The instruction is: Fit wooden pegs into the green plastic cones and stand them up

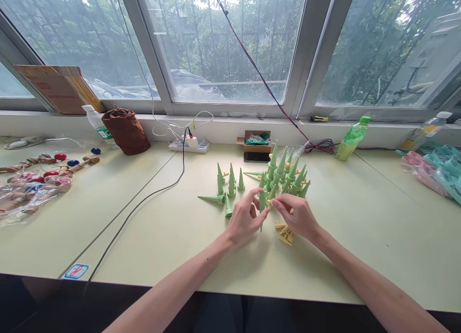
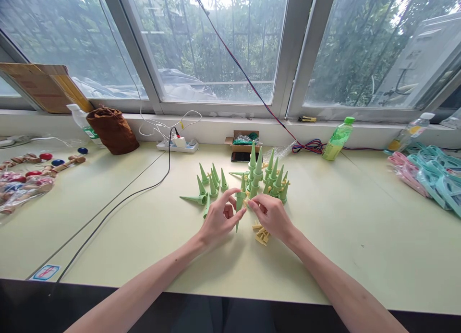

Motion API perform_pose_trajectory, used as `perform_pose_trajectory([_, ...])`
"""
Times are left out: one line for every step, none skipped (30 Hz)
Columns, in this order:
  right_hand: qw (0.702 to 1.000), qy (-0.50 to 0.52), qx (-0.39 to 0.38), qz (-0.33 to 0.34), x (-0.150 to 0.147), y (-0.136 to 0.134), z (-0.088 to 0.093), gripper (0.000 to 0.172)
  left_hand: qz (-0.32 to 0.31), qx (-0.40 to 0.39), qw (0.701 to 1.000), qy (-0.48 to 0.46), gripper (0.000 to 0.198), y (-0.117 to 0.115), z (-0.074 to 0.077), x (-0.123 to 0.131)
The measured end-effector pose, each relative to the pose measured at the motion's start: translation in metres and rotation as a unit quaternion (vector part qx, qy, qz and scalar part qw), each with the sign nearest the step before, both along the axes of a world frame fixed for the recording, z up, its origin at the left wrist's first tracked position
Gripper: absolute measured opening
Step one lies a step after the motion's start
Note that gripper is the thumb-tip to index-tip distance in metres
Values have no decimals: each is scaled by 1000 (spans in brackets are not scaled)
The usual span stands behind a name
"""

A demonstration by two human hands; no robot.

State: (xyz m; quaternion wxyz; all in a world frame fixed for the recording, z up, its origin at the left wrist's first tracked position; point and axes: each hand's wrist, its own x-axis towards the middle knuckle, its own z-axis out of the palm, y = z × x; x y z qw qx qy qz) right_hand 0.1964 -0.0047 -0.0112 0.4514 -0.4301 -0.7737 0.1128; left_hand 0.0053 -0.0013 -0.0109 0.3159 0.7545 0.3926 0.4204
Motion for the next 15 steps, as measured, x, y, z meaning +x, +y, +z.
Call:
perform_pose_trajectory([1000, -4, 1, -3, 0, 0, 0, 36, -1, 1, 1000, 1, 42, 0, 0, 0])
perform_pose_trajectory([1000, -8, 2, -5, 0, 1, 0, 38, -2, 1, 1000, 1, 42, 0, 0, 0])
perform_pose_trajectory([1000, -11, 2, -6, 0, 1, -1, 40, -4, 1, 1000, 2, 42, 0, -1, 0])
perform_pose_trajectory([1000, -12, 3, -7, 0, 1, -1, 42, -5, 2, 1000, 3, 42, 0, 0, 0])
perform_pose_trajectory([1000, -13, 3, -6, 1, 2, -1, 44, -6, 2, 1000, 3, 42, 0, 0, 0])
perform_pose_trajectory([1000, -14, 2, -5, 1, 2, -1, 45, -7, 3, 1000, 3, 42, 0, 0, 0])
perform_pose_trajectory([1000, -13, 0, -4, 1, 2, -1, 45, -6, 4, 1000, 2, 41, 0, 0, 0])
perform_pose_trajectory([1000, -11, -7, -3, 1, 2, -1, 43, -4, 5, 1000, 2, 41, 0, 0, 0])
perform_pose_trajectory([1000, -6, -16, -2, 1, 1, -1, 40, -1, 7, 1000, 1, 41, 0, 0, 0])
perform_pose_trajectory([1000, 0, -26, -2, 1, 1, -1, 35, 2, 7, 1000, 0, 41, 0, 1, 0])
perform_pose_trajectory([999, 9, -37, -1, 1, 0, -1, 29, 5, 7, 1000, 0, 41, 0, 1, 0])
perform_pose_trajectory([999, 15, -44, 2, 1, -1, -1, 26, 7, 7, 1000, 0, 41, 0, 1, 0])
perform_pose_trajectory([999, 20, -50, 5, 0, -2, -1, 23, 9, 6, 1000, 1, 40, -1, 1, 0])
perform_pose_trajectory([998, 26, -55, 9, 0, -3, -1, 21, 11, 5, 1000, 2, 40, -1, 1, 1])
perform_pose_trajectory([998, 32, -59, 13, 0, -4, -1, 20, 12, 4, 1000, 4, 40, -2, 1, 1])
